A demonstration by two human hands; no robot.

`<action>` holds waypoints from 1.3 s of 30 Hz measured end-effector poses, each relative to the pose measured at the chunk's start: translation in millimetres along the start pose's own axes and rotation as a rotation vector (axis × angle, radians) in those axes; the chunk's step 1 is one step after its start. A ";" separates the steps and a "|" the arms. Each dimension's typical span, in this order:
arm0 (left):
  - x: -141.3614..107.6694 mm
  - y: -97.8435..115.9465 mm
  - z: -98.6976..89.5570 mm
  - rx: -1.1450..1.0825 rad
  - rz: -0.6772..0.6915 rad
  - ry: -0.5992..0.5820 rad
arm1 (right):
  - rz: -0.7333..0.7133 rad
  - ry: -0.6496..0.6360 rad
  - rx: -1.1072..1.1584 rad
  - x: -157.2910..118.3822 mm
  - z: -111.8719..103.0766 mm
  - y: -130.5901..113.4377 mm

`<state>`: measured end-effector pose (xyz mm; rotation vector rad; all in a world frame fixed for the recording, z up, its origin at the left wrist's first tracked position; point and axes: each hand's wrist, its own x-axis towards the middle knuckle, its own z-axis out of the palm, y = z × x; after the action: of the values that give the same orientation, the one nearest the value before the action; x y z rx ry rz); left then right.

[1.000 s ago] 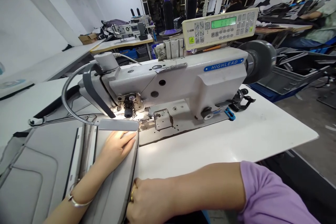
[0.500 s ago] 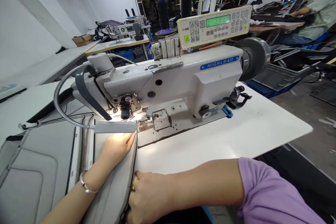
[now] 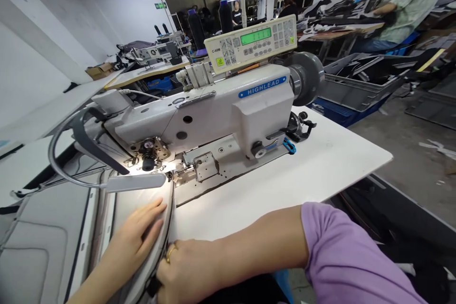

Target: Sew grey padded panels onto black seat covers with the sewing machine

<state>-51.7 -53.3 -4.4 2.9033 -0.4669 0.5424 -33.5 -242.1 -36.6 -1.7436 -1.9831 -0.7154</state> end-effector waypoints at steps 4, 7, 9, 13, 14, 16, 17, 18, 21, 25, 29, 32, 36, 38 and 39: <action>-14.4 5.0 4.1 0.032 0.033 0.037 | -0.049 -0.062 -0.031 0.8 3.3 -3.8; -11.3 3.6 6.6 0.073 0.053 0.024 | -0.056 -0.065 -0.032 1.5 2.1 -2.5; -7.7 1.6 6.5 0.092 0.065 0.011 | -0.034 -0.049 -0.034 1.7 1.4 -0.6; -0.4 -3.8 6.6 0.131 0.098 0.023 | -0.004 0.038 -0.044 1.7 1.4 4.9; 1.6 -5.3 6.9 0.138 0.107 0.025 | -0.008 0.060 -0.051 1.6 1.5 6.6; 6.1 -8.1 7.7 0.151 0.115 0.022 | -0.014 0.082 -0.076 1.6 1.7 9.8; 8.5 -9.2 8.0 0.157 0.116 0.019 | -0.012 0.082 -0.089 1.7 1.8 11.3; 11.0 -10.1 8.0 0.165 0.113 0.014 | -0.011 0.077 -0.101 1.7 1.8 12.7; 18.4 -11.3 7.1 0.190 0.093 0.000 | -0.001 0.048 -0.122 2.1 1.2 15.3; 25.9 -12.7 7.5 0.214 0.084 -0.029 | 0.030 -0.020 -0.143 3.5 -4.1 16.8; 29.7 -16.9 14.4 0.240 0.095 -0.002 | 0.035 -0.099 -0.146 6.4 -13.7 18.9; 31.1 -19.7 19.7 0.307 0.068 0.005 | 0.051 -0.158 -0.115 8.9 -19.4 20.7; 33.5 -22.7 22.2 0.395 0.104 0.006 | 0.069 -0.147 -0.104 10.7 -21.0 22.4; 36.2 -25.4 22.7 0.414 0.155 0.036 | 0.090 -0.133 -0.115 11.0 -20.6 23.1; 38.3 -27.2 23.3 0.416 0.185 0.047 | 0.097 -0.133 -0.115 11.1 -20.3 23.4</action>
<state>-1.1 -42.9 -14.1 3.2465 -0.6958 0.8204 -12.6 -243.8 -11.2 -1.9880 -1.9609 -0.7106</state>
